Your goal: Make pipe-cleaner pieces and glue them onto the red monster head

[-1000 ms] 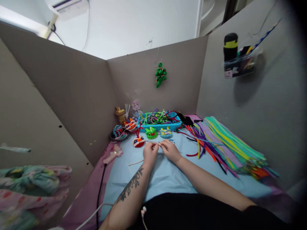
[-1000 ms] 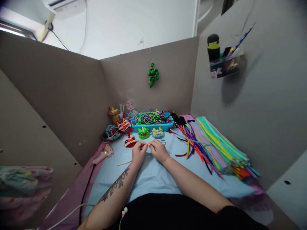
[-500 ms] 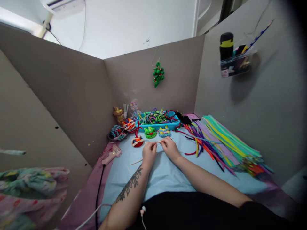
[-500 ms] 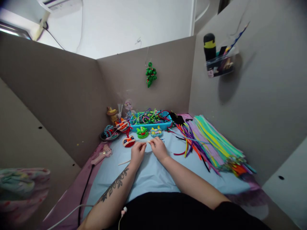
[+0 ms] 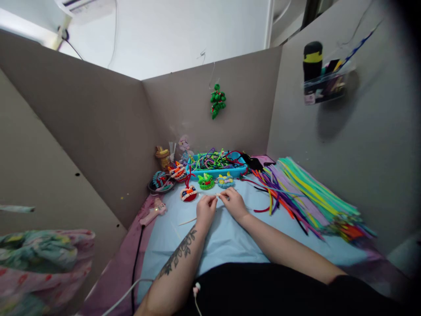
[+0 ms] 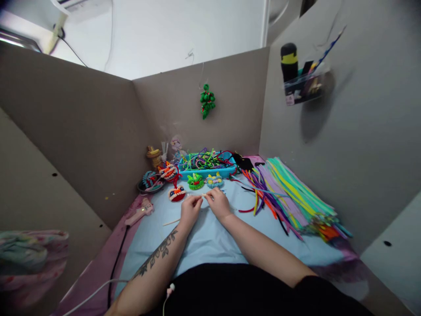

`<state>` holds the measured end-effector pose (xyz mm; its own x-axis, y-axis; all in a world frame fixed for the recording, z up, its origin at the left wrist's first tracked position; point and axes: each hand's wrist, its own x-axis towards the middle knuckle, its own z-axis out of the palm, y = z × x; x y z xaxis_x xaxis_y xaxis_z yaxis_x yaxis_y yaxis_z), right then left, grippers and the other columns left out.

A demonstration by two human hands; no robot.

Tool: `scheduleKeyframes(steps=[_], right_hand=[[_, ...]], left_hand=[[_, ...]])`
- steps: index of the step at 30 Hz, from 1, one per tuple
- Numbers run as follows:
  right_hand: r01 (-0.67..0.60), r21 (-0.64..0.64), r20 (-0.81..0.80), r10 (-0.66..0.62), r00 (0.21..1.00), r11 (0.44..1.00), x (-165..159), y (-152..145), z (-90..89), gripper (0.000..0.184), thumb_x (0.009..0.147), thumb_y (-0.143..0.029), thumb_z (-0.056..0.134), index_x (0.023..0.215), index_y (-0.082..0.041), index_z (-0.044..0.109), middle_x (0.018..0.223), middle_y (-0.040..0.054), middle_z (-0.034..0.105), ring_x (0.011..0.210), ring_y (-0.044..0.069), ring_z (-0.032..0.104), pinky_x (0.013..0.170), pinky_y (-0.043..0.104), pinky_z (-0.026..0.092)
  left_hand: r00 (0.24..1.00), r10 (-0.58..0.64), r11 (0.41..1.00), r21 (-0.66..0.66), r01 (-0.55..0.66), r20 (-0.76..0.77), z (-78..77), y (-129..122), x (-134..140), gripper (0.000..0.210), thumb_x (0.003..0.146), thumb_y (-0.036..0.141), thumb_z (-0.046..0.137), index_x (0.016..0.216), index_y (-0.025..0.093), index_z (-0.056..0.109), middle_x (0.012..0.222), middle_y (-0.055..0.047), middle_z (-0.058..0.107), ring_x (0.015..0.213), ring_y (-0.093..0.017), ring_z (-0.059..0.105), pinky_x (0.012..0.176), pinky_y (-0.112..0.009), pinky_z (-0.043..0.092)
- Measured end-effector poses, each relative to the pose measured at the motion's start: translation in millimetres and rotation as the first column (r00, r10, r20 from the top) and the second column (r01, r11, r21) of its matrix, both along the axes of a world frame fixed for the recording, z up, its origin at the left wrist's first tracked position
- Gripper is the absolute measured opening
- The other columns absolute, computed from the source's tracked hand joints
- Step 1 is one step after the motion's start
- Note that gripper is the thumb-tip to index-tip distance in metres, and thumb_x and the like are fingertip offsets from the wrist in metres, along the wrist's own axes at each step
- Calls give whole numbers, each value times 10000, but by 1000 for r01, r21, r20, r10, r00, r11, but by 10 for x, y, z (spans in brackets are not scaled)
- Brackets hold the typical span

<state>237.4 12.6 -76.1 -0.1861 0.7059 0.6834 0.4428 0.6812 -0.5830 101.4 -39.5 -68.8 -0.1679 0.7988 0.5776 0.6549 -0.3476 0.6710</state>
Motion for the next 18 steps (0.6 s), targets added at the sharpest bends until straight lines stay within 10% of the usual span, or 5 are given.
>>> scheduleKeyframes(steps=[18], right_hand=[[98, 86, 21, -100, 995, 991, -23, -16, 1, 143, 810, -200, 541, 674, -208, 585, 733, 44, 581, 753, 213, 547, 696, 322, 423]], left_hand=[[969, -31, 998, -43, 43, 245, 83, -3, 75, 137, 750, 249, 624, 749, 150, 719, 707, -53, 690, 665, -164, 609, 636, -274, 464]])
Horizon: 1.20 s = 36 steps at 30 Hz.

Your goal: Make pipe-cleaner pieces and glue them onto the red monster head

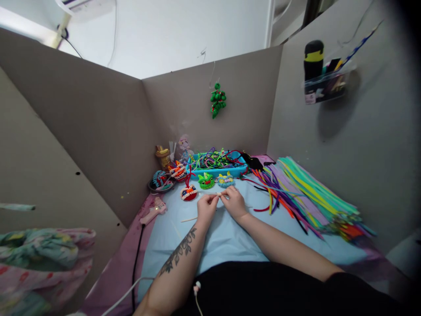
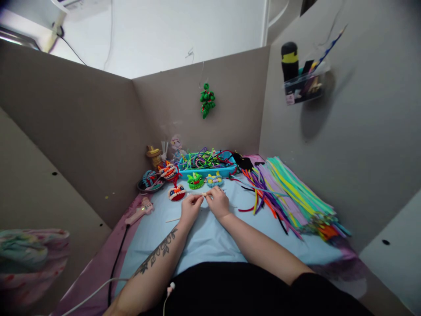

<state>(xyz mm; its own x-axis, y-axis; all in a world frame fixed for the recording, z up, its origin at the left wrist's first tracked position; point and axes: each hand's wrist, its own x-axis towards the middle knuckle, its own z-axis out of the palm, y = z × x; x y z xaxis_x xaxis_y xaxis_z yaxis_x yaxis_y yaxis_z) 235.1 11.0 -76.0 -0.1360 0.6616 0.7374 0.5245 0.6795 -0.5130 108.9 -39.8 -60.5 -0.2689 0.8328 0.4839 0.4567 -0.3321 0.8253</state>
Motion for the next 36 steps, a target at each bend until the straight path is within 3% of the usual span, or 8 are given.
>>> scheduleKeyframes(steps=[5, 10, 13, 17, 21, 29, 36], right_hand=[[2, 25, 19, -2, 1000, 1000, -23, -18, 2, 155, 791, -164, 541, 645, -217, 544, 726, 54, 559, 797, 244, 516, 735, 359, 414], [-34, 26, 22, 33, 999, 999, -50, -17, 4, 123, 774, -139, 537, 679, -216, 550, 751, 61, 560, 808, 251, 513, 734, 372, 422], [-98, 20, 27, 97, 995, 995, -47, -9, 3, 66, 782, -161, 547, 770, -208, 591, 789, 60, 579, 813, 238, 534, 738, 365, 442], [-187, 12, 36, 187, 982, 982, -22, -5, -1, 150, 832, -218, 536, 948, -204, 630, 889, 66, 608, 867, 220, 563, 767, 349, 462], [-220, 4, 52, 220, 974, 975, 1, -6, 3, 173, 878, -253, 500, 872, -209, 667, 819, 56, 596, 831, 209, 561, 770, 346, 457], [-142, -10, 33, 142, 989, 990, 20, -2, 9, 202, 882, -214, 481, 805, -201, 667, 778, 55, 591, 815, 212, 553, 763, 342, 440], [-73, -19, 26, 74, 997, 997, 11, 6, 10, 191, 872, -241, 508, 769, -199, 663, 761, 55, 598, 804, 216, 556, 761, 343, 441]], left_hand=[[999, 22, 997, -78, -20, 30, 2, 26, 9, 214, 789, 336, 633, 746, 129, 671, 697, -29, 669, 669, -154, 618, 643, -288, 494], [999, 33, 994, -107, -32, 7, -50, 63, -19, 228, 878, 332, 545, 958, 126, 601, 903, -34, 636, 757, -136, 613, 695, -326, 523], [999, 48, 996, -69, -48, -3, -70, 63, -38, 189, 849, 307, 573, 821, 130, 634, 800, -27, 640, 732, -143, 598, 690, -306, 492], [998, 69, 998, -1, -69, -14, -47, 39, -44, 183, 798, 283, 581, 677, 159, 637, 716, -29, 640, 710, -155, 578, 658, -271, 437], [997, 66, 997, 43, -65, -28, -4, 12, -31, 180, 782, 281, 578, 650, 170, 628, 735, -38, 648, 719, -159, 575, 657, -267, 424], [997, 58, 997, 62, -54, -51, -4, -2, -39, 141, 760, 277, 614, 810, 172, 695, 772, -52, 672, 695, -162, 574, 684, -284, 445], [994, 81, 995, 61, -76, -72, -32, 5, -51, 138, 773, 247, 594, 762, 178, 713, 706, -44, 670, 674, -165, 569, 666, -285, 432]])
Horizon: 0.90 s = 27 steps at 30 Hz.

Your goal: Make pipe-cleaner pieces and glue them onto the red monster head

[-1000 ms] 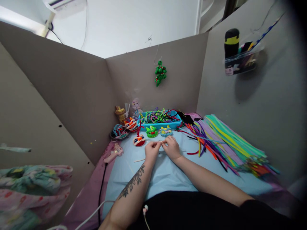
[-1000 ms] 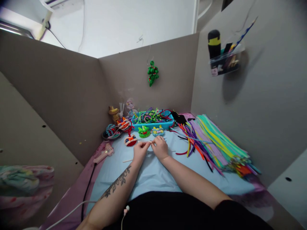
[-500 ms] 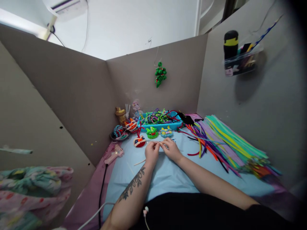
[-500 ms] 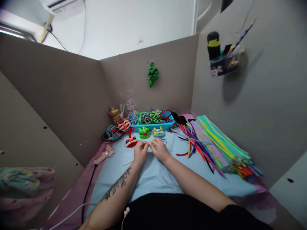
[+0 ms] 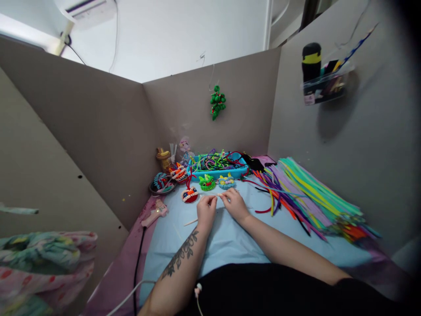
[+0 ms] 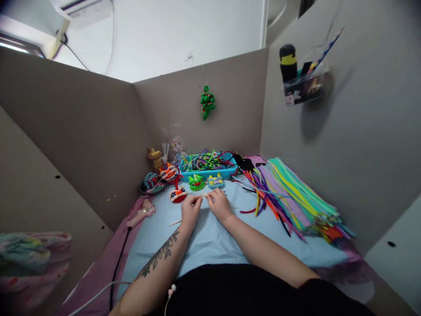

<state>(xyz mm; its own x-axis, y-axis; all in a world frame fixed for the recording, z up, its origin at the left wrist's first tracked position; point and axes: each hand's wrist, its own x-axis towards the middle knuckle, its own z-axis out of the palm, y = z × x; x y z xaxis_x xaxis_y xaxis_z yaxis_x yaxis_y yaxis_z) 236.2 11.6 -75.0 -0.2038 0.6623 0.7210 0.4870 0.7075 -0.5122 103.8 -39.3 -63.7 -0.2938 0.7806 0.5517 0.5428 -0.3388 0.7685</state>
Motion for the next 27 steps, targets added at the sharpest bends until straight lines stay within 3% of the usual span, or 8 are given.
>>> scheduleKeyframes(steps=[11, 27], right_hand=[[38, 0, 37, -38, 999, 999, 7, -9, -9, 194, 856, -299, 560, 730, -209, 678, 744, 47, 605, 787, 213, 563, 746, 338, 442], [77, 46, 78, -80, 994, 996, -27, -38, -12, 151, 808, -177, 549, 665, -223, 569, 771, 56, 581, 825, 239, 527, 710, 337, 428]], left_hand=[[1000, 1, 1000, -29, -1, 22, -2, -4, 13, 127, 750, 232, 608, 752, 176, 722, 699, -44, 674, 695, -170, 587, 696, -294, 439], [982, -12, 988, -148, 40, 187, 23, 29, 47, 181, 730, 311, 672, 688, 135, 664, 666, -35, 664, 644, -155, 606, 645, -291, 498]])
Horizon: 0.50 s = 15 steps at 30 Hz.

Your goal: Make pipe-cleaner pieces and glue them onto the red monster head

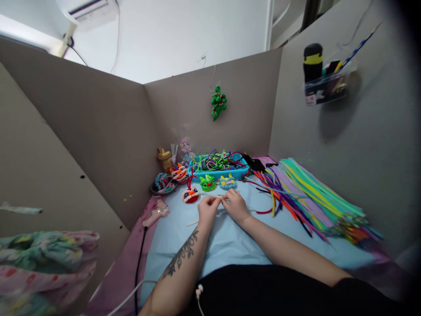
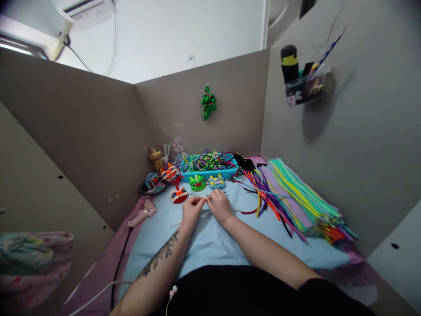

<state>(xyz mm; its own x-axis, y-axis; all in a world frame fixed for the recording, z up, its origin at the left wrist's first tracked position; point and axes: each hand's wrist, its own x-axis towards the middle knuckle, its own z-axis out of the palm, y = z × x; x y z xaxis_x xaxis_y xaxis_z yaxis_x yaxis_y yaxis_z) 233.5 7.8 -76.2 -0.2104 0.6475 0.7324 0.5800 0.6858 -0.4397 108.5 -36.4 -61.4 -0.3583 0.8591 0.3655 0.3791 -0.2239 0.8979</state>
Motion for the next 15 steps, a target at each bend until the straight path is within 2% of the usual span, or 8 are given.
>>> scheduleKeyframes(steps=[4, 7, 9, 12, 15], right_hand=[[-33, 1, -6, 33, 999, 999, -24, -9, -3, 123, 807, -171, 546, 696, -218, 571, 796, 59, 576, 835, 237, 534, 723, 335, 437], [-84, 0, -17, 84, 996, 996, -21, -5, 0, 69, 792, -179, 566, 737, -211, 591, 812, 56, 580, 843, 232, 547, 754, 342, 448], [-122, 0, -28, 122, 992, 992, -9, -6, 9, 42, 791, -199, 576, 782, -209, 615, 828, 53, 586, 850, 222, 559, 777, 342, 455], [-157, -3, -50, 156, 986, 988, 13, -9, 22, 107, 823, -231, 554, 865, -203, 648, 855, 57, 597, 856, 212, 574, 790, 342, 463], [-171, -9, -61, 170, 984, 985, 27, -5, 25, 140, 849, -244, 530, 868, -205, 664, 838, 56, 604, 849, 211, 574, 793, 349, 462]], left_hand=[[1000, -23, 999, -40, 23, -15, -39, 28, -21, 228, 857, 318, 575, 969, 123, 613, 930, -48, 641, 796, -156, 617, 720, -343, 524], [999, -39, 998, -41, 38, -24, -68, 43, -39, 299, 882, 319, 538, 1126, 148, 553, 1106, -78, 593, 922, -189, 604, 779, -387, 523], [999, -41, 999, -25, 40, -27, -82, 48, -54, 307, 880, 317, 542, 1137, 150, 549, 1122, -82, 587, 939, -195, 600, 791, -397, 520], [998, -42, 999, 11, 42, -40, -87, 45, -70, 296, 879, 319, 543, 1118, 145, 557, 1098, -78, 596, 921, -189, 603, 783, -391, 520], [998, -39, 998, 55, 42, -58, -67, 32, -66, 229, 867, 315, 560, 999, 131, 596, 981, -52, 623, 851, -166, 606, 757, -366, 512]])
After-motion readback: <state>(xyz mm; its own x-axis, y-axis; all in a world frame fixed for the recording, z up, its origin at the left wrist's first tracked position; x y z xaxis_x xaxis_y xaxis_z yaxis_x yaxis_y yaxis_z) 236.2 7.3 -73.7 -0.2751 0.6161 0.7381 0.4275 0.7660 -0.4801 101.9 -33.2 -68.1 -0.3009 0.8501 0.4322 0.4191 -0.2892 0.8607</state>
